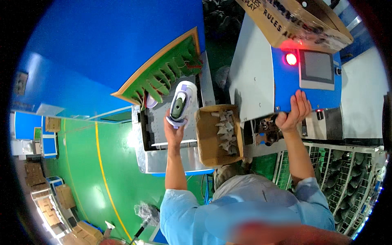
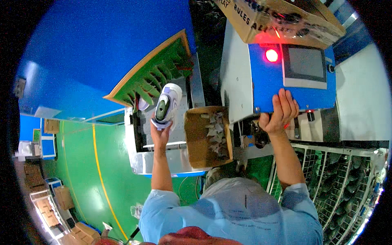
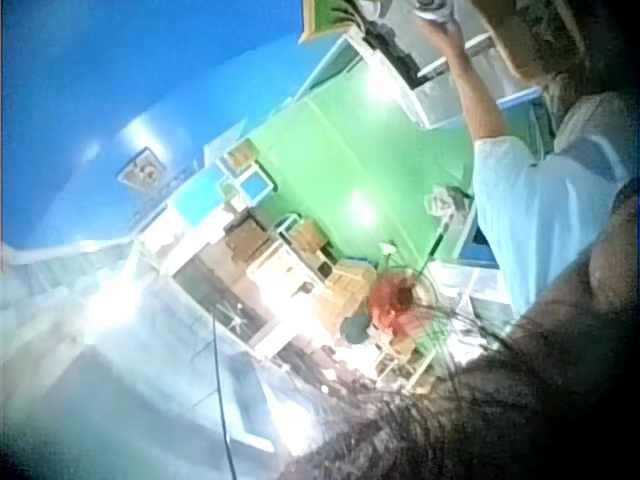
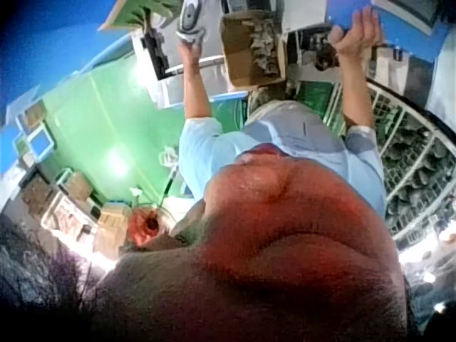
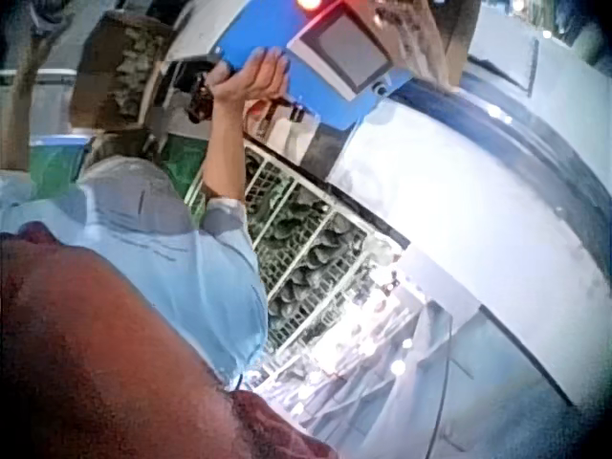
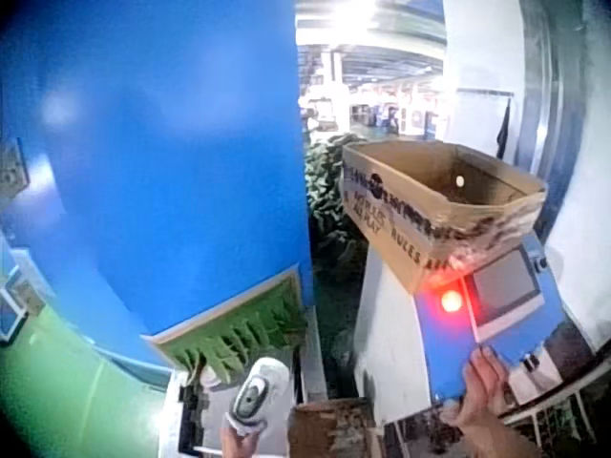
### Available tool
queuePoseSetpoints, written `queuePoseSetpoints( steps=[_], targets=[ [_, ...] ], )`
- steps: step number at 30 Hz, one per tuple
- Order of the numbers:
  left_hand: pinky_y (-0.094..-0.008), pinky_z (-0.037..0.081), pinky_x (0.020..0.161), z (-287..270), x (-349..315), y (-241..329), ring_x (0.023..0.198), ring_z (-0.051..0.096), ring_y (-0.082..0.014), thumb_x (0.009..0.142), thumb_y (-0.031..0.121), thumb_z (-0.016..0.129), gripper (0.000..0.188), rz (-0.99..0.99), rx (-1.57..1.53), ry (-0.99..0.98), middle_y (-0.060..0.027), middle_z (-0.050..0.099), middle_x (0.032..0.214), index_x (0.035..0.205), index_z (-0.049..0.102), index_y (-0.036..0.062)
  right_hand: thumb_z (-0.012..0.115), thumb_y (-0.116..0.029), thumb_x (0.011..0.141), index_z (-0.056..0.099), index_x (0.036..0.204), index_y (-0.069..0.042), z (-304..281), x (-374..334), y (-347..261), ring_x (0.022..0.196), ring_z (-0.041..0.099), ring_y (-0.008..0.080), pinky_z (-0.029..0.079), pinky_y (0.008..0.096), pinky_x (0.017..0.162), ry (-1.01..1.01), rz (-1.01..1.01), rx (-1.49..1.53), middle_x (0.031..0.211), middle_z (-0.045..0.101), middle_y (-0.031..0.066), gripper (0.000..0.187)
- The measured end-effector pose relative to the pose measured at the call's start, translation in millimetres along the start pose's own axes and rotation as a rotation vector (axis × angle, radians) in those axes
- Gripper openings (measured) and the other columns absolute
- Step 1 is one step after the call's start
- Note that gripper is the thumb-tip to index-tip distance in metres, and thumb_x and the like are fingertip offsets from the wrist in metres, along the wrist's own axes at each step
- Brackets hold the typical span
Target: The person takes a shoe from a rack, inserts it into a machine to detach the internal plastic last, and then places the shoe on a conveyor belt.
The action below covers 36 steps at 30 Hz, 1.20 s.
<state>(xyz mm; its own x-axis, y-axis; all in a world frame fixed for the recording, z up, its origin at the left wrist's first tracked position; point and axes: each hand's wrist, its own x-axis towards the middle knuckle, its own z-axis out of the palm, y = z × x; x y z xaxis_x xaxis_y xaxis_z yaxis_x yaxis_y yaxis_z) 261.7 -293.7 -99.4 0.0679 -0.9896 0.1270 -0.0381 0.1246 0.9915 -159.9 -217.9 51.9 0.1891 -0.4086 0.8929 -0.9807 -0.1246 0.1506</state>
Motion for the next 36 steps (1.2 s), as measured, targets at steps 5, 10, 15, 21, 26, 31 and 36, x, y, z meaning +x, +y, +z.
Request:
queuePoseSetpoints(
  steps=[5, 10, 15, 21, 26, 31, 36],
  targets=[
    [-0.0334, 0.052, 0.090, -0.5, -103.8, 87.6, 0.103, 0.064, -0.0184, 0.078, 0.013, 0.082, 0.065, -0.171, -0.040, -0.096, -0.0075, 0.067, 0.116, 0.136, 0.054, -0.0002, 0.054, -0.032, 0.100, 0.049, 0.138, 0.004, -54.1, 26.1, -32.0, 0.140, 0.043, 0.0372, 0.022, 0.0521, 0.120, -0.145, 0.185, 0.453, 0.143, 0.054, 0.0224, 0.053],
    [-0.0393, 0.051, 0.103, 91.4, -197.9, 131.9, 0.121, 0.061, -0.0230, 0.072, 0.021, 0.089, 0.088, -0.353, -0.662, -0.305, -0.0081, 0.062, 0.131, 0.145, 0.044, 0.0006, 0.078, -0.050, 0.083, -0.010, 0.162, -0.011, -111.8, -23.2, -102.2, 0.140, 0.040, 0.0348, 0.032, 0.0509, 0.115, -0.543, 0.612, 1.601, 0.161, 0.026, 0.0213, 0.124],
    [-0.0411, 0.047, 0.107, 170.5, -222.6, 171.3, 0.126, 0.058, -0.0256, 0.086, 0.044, 0.077, 0.086, -0.539, -0.825, -0.297, -0.0117, 0.057, 0.138, 0.150, 0.038, 0.0009, 0.085, -0.046, 0.074, -0.026, 0.156, -0.004, -144.8, -43.9, -73.5, 0.148, 0.027, 0.0365, 0.024, 0.0483, 0.119, -0.707, 0.600, 1.452, 0.162, 0.017, 0.0250, 0.145],
    [-0.0426, 0.043, 0.101, 232.6, -232.3, 184.5, 0.114, 0.056, -0.0349, 0.098, 0.034, 0.048, 0.058, 0.094, 0.126, 0.098, -0.0210, 0.054, 0.124, 0.139, 0.037, -0.0049, 0.086, -0.033, 0.070, -0.015, 0.157, 0.002, -198.3, -45.4, -36.7, 0.137, 0.044, 0.0431, 0.035, 0.0463, 0.114, -0.406, 0.670, 1.351, 0.150, 0.035, 0.0329, 0.138],
    [-0.0530, 0.049, 0.081, 232.7, -262.9, 158.7, 0.089, 0.061, -0.0439, 0.097, 0.026, 0.051, 0.025, 0.299, 0.605, -0.177, -0.0226, 0.060, 0.104, 0.102, 0.053, 0.0013, 0.082, -0.024, 0.068, 0.004, 0.158, 0.005, -234.9, -55.9, 9.9, 0.120, 0.059, 0.0498, 0.046, 0.0451, 0.105, -0.736, 0.570, 1.089, 0.139, 0.051, 0.0353, 0.123],
    [-0.0558, 0.050, 0.071, 227.2, -302.2, 137.7, 0.079, 0.062, -0.0473, 0.097, 0.022, 0.053, 0.022, 0.203, 0.698, -0.653, -0.0238, 0.063, 0.082, 0.089, 0.058, 0.0018, 0.082, -0.021, 0.066, 0.013, 0.162, -0.006, -242.4, -105.4, 31.4, 0.135, 0.049, 0.0387, 0.037, 0.0404, 0.113, -1.042, 0.854, 1.189, 0.149, 0.047, 0.0277, 0.119],
    [-0.0374, 0.045, 0.055, 243.7, -302.3, 119.0, 0.056, 0.055, -0.0296, 0.095, 0.016, 0.049, 0.027, -0.223, 0.145, -0.437, -0.0111, 0.057, 0.062, 0.074, 0.057, 0.0012, 0.067, -0.014, 0.076, 0.033, 0.156, -0.004, -211.3, -177.8, 44.5, 0.122, 0.060, 0.0256, 0.048, 0.0369, 0.104, -0.710, 1.490, 1.814, 0.138, 0.058, 0.0158, 0.087]
  ],
)
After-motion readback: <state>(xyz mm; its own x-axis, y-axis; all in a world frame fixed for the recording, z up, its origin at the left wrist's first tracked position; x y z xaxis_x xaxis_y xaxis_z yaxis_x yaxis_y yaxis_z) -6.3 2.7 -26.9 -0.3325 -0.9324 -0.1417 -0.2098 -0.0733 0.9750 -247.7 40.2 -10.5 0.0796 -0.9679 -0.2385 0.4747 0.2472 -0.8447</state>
